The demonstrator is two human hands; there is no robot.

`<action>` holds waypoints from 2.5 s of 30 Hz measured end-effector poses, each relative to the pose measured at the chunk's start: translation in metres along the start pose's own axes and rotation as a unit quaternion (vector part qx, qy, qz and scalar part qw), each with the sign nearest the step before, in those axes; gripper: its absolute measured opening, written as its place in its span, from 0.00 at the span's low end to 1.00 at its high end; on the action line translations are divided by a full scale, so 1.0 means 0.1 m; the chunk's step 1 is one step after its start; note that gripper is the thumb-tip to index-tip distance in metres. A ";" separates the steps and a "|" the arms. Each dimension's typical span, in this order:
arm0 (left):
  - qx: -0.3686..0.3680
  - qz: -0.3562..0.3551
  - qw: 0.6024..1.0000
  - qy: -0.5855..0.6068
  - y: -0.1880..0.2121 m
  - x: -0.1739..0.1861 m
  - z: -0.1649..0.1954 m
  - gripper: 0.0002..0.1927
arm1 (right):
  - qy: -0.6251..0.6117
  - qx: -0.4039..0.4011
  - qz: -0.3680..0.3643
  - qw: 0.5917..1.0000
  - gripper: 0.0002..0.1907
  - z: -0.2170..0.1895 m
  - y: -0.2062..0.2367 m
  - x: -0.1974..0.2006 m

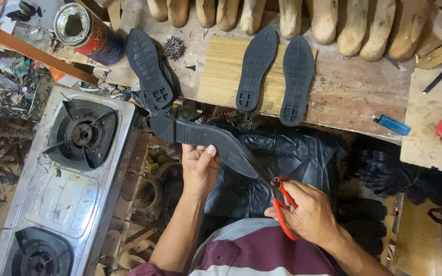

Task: The person uses red-handled shears to trim the edges of black rubber shoe soles one at a time. They hold each sole in the left hand, cut along the perimeter with the right hand, then place the trimmed sole on a wooden board on the workbench.

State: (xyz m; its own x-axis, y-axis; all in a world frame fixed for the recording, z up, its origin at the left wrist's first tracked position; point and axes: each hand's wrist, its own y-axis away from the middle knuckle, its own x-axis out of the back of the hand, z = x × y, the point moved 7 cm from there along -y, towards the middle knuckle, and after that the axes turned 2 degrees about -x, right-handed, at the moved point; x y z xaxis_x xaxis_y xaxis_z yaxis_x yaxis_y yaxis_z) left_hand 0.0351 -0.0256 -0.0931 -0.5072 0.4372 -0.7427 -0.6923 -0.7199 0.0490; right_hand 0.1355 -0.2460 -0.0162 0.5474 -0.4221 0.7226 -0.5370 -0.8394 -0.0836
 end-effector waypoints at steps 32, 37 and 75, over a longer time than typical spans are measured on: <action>-0.003 0.014 0.999 -0.030 0.03 0.11 -0.07 0.27 | -0.007 0.009 0.016 1.000 0.30 -0.01 -0.03 0.03; 0.001 0.008 1.000 -0.028 0.05 0.12 -0.05 0.26 | -0.013 -0.032 -0.024 0.999 0.26 0.10 0.00 -0.01; 0.056 -0.101 0.990 -0.087 0.11 0.17 -0.08 0.15 | -0.088 -0.041 -0.080 0.992 0.23 0.02 -0.05 0.06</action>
State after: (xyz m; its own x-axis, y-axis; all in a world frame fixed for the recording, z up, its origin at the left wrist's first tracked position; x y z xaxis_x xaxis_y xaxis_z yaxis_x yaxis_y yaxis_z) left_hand 0.0232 -0.0307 -0.1102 -0.4264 0.6589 -0.6197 -0.8362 -0.5483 -0.0076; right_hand 0.1428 -0.2452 -0.0125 0.7299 -0.3447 0.5903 -0.4808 -0.8728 0.0847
